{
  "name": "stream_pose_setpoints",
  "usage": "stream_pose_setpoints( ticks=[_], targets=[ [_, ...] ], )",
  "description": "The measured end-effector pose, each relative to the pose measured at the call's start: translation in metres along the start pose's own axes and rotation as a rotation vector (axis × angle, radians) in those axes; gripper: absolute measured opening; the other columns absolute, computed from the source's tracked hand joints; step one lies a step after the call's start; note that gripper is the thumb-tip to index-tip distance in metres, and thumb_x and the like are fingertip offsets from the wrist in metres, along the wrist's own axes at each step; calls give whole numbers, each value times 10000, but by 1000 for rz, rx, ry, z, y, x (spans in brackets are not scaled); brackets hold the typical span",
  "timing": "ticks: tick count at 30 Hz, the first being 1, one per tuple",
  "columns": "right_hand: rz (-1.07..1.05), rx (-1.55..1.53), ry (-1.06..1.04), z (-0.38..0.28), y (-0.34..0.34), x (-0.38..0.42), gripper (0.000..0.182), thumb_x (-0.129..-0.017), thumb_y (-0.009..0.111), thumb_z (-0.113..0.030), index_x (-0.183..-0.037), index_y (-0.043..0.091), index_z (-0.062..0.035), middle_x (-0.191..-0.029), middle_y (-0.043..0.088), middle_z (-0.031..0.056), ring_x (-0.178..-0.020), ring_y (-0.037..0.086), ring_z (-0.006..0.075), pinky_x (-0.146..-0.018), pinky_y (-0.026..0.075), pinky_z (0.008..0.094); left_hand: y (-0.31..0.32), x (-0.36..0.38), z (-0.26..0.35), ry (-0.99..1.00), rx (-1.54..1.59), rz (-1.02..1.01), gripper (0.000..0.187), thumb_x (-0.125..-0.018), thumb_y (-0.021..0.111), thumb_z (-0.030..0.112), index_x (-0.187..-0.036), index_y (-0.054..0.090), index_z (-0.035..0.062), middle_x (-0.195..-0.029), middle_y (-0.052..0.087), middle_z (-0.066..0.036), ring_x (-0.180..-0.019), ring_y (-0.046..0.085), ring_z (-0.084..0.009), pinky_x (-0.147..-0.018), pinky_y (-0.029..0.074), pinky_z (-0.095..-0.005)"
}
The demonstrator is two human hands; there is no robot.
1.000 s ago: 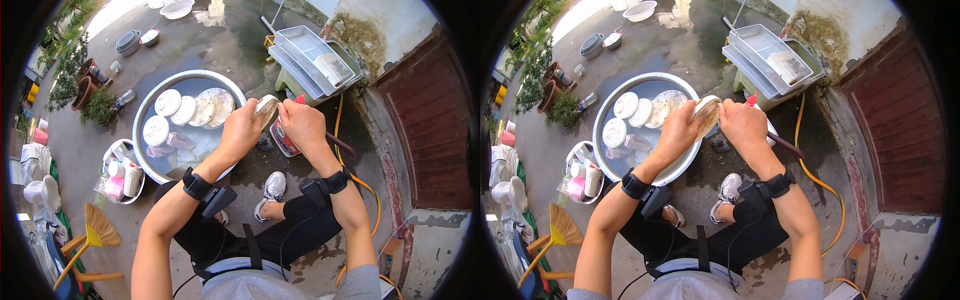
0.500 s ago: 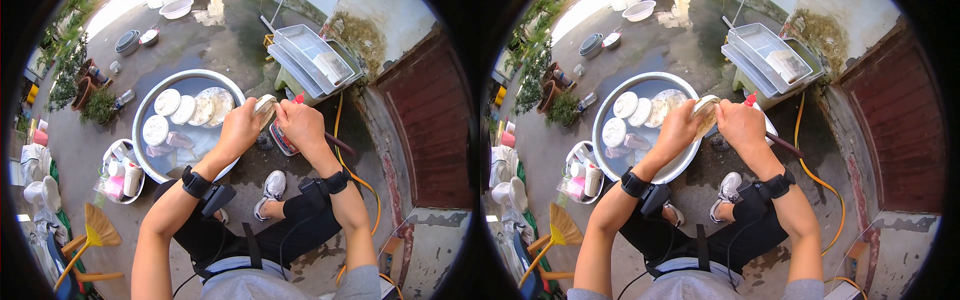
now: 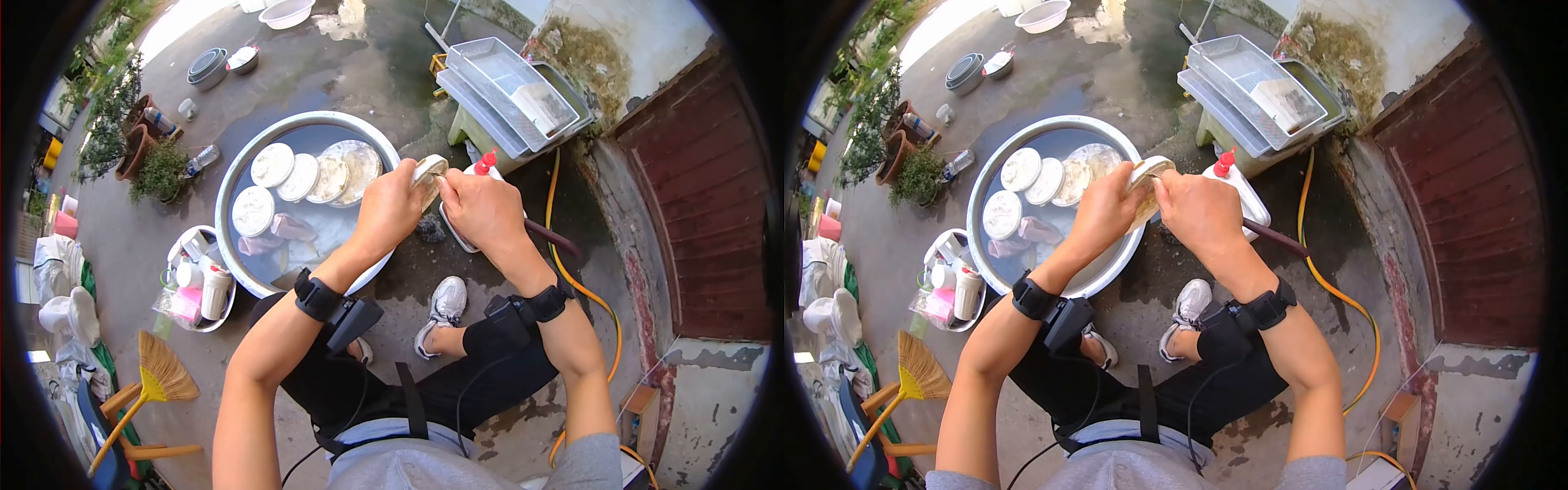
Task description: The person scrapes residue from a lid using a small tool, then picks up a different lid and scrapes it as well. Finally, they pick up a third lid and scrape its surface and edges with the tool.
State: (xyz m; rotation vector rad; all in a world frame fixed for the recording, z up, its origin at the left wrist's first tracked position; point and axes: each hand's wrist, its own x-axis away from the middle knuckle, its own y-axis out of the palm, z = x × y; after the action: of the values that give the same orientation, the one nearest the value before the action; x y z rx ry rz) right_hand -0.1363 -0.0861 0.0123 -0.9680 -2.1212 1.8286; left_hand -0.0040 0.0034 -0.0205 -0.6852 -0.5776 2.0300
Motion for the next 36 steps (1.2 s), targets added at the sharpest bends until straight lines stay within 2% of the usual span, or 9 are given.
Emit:
stream_pose_setpoints(
  ticks=[7, 11, 16, 19, 22, 23, 25, 28, 36],
  targets=[
    [15, -41, -29, -2, 1, 1, 314, -930, 524, -328, -746, 607, -88, -621, 627, 133, -587, 632, 344, -534, 487, 454, -1, 0, 0, -14, 5, 2, 210, -862, 624, 174, -926, 535, -5, -777, 598, -253, -749, 604, -429, -653, 464, -452],
    [-96, -147, 123, 8, 2, -5, 325, -947, 497, -343, -796, 585, -68, -668, 633, 169, -650, 625, 392, -572, 471, 497, -3, -5, -5, -59, 0, -36, 229, -859, 622, 173, -985, 562, -8, -823, 622, -251, -791, 627, -409, -690, 480, -435],
    [-168, -294, 220, 20, -1, -6, 293, -970, 447, -315, -917, 546, -45, -764, 636, 227, -777, 613, 435, -683, 455, 524, -9, -9, -29, -207, 88, -59, 345, -855, 628, 173, -1153, 591, 3, -972, 680, -199, -888, 671, -282, -792, 501, -368],
    [-123, -404, 211, 18, -11, -8, 276, -962, 478, -269, -906, 502, 1, -807, 602, 243, -818, 593, 425, -695, 438, 452, -15, -11, -45, -187, 165, -9, 403, -827, 636, 212, -1148, 581, -24, -1009, 656, -271, -943, 649, -396, -824, 501, -435],
    [-268, -328, 193, 18, -46, -14, 240, -935, 492, -229, -947, 529, 7, -796, 598, 204, -762, 595, 338, -720, 449, 398, -24, -10, -49, -206, 248, -34, 426, -819, 642, 221, -1154, 584, -35, -999, 667, -255, -934, 665, -356, -823, 506, -404],
    [-236, -349, 112, 25, -54, -14, 241, -934, 521, -240, -963, 556, -4, -748, 586, 136, -689, 577, 240, -676, 454, 359, -28, -8, -46, -216, 308, -57, 426, -819, 644, 227, -1147, 586, -39, -989, 670, -249, -929, 668, -343, -819, 507, -396],
    [-311, -390, 155, 13, -98, -13, 284, -925, 522, -269, -1013, 603, -11, -777, 642, 167, -723, 635, 268, -690, 473, 388, -33, -4, -47, -216, 317, -71, 417, -810, 636, 215, -1136, 592, -41, -981, 673, -241, -915, 672, -320, -808, 510, -384],
    [-375, -376, 175, 4, -151, -8, 296, -932, 553, -286, -1038, 632, -21, -699, 565, 63, -570, 512, 114, -584, 438, 290, -40, 4, -46, -223, 325, -68, 393, -775, 598, 146, -1120, 593, -43, -975, 673, -229, -889, 670, -303, -800, 508, -376],
    [-381, -124, 214, 10, -195, 23, 270, -924, 486, -187, -1099, 572, 0, -855, 604, 148, -775, 581, 205, -727, 461, 342, -49, 10, -50, -243, 432, 34, 447, -771, 598, 118, -1186, 553, -42, -1010, 664, -203, -912, 657, -264, -820, 500, -355]
  ],
)
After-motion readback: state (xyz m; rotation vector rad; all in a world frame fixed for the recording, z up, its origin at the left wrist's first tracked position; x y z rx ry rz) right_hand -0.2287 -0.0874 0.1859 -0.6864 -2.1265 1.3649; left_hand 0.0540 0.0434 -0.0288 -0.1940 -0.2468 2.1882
